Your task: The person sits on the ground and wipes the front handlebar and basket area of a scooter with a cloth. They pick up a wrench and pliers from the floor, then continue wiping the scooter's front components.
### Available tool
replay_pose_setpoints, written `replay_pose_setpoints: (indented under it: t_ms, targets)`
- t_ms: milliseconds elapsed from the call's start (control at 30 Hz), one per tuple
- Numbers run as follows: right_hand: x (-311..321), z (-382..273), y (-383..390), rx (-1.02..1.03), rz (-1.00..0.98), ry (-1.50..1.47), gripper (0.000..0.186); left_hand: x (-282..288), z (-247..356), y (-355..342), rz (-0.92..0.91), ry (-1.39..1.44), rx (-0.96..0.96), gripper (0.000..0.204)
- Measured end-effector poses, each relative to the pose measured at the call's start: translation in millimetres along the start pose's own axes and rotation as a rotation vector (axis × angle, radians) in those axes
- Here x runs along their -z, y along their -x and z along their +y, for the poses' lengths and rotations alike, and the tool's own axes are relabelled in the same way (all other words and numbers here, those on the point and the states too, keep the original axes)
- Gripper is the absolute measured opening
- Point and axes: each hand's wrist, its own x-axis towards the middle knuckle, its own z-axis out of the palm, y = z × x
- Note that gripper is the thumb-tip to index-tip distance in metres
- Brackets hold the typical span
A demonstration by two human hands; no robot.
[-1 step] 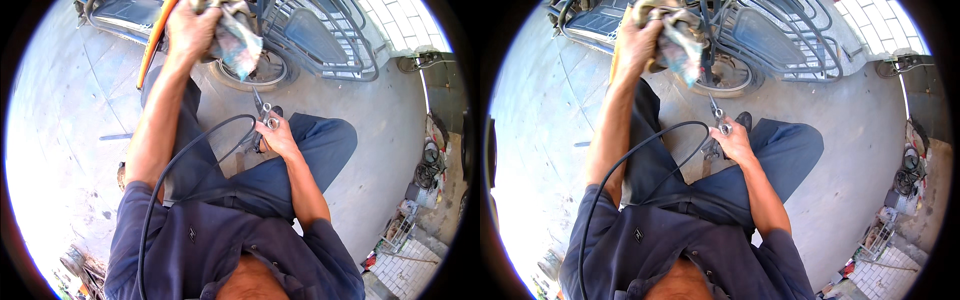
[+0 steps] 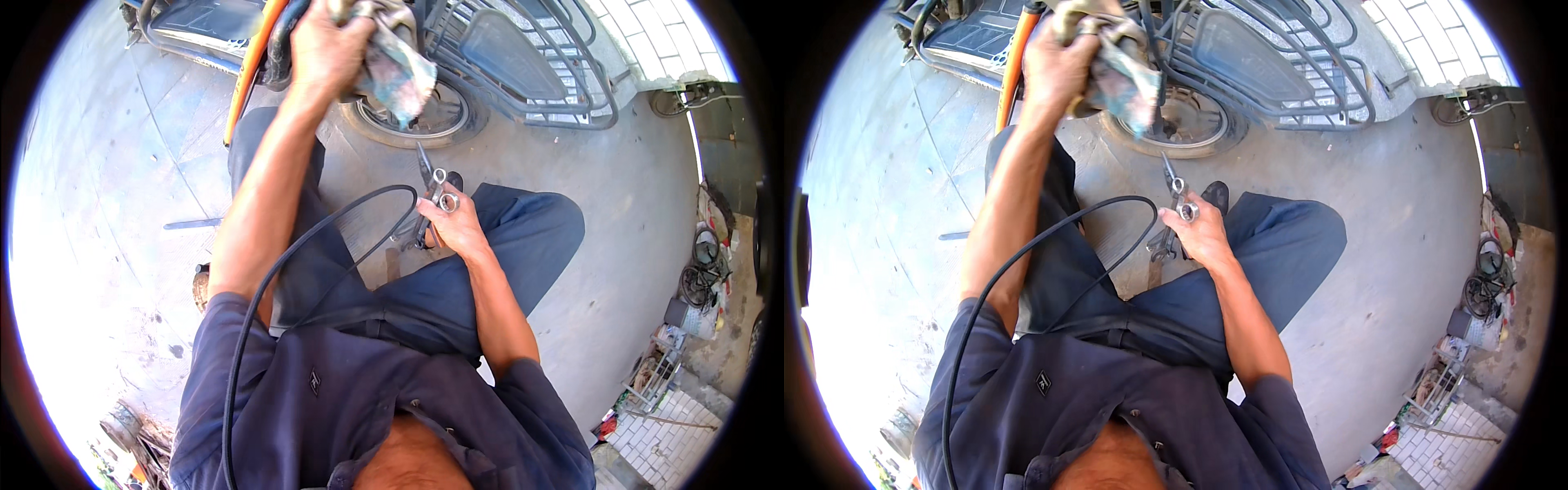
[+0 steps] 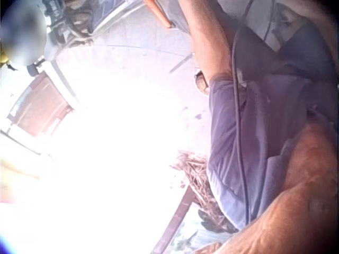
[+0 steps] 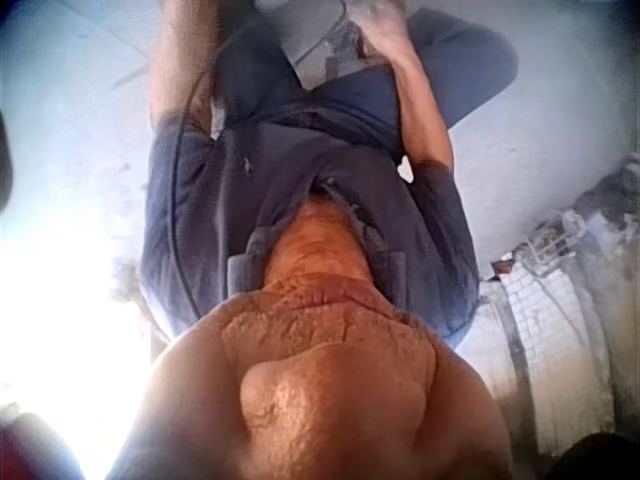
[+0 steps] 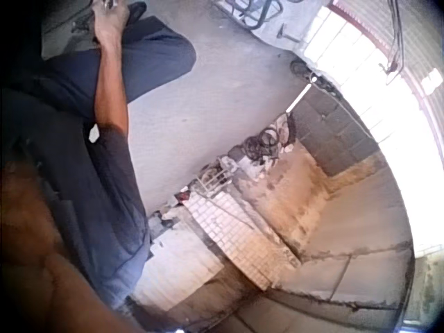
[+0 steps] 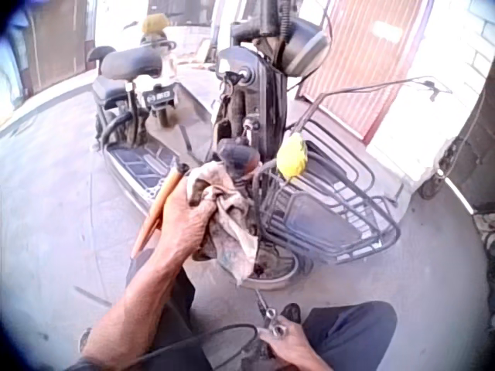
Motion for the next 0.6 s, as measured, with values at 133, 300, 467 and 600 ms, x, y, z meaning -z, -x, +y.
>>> replay_pose_setpoints:
  t_ms: [133, 300, 467, 600]
  targets:
    - [4.3, 11.2, 14.9, -0.091, 0.114, -0.123, 0.031, -59.5, -50.6, 25.0, -0.262, -0.478, 0.054, 0.040]
    - [17.6, -0.8, 22.8, -0.150, 0.269, -0.349, 0.021, -46.0, -64.0, 52.3, -0.449, -0.497, 0.090, 0.047]
    - [29.1, -1.1, 23.4, -0.127, 0.398, -0.678, 0.028, -32.1, -47.1, 59.2, -0.452, -0.473, 0.137, 0.052]
    - [41.8, -27.7, 34.7, -0.161, 0.395, -0.750, 0.031, -15.6, -29.7, 50.4, -0.406, -0.455, 0.082, 0.053]
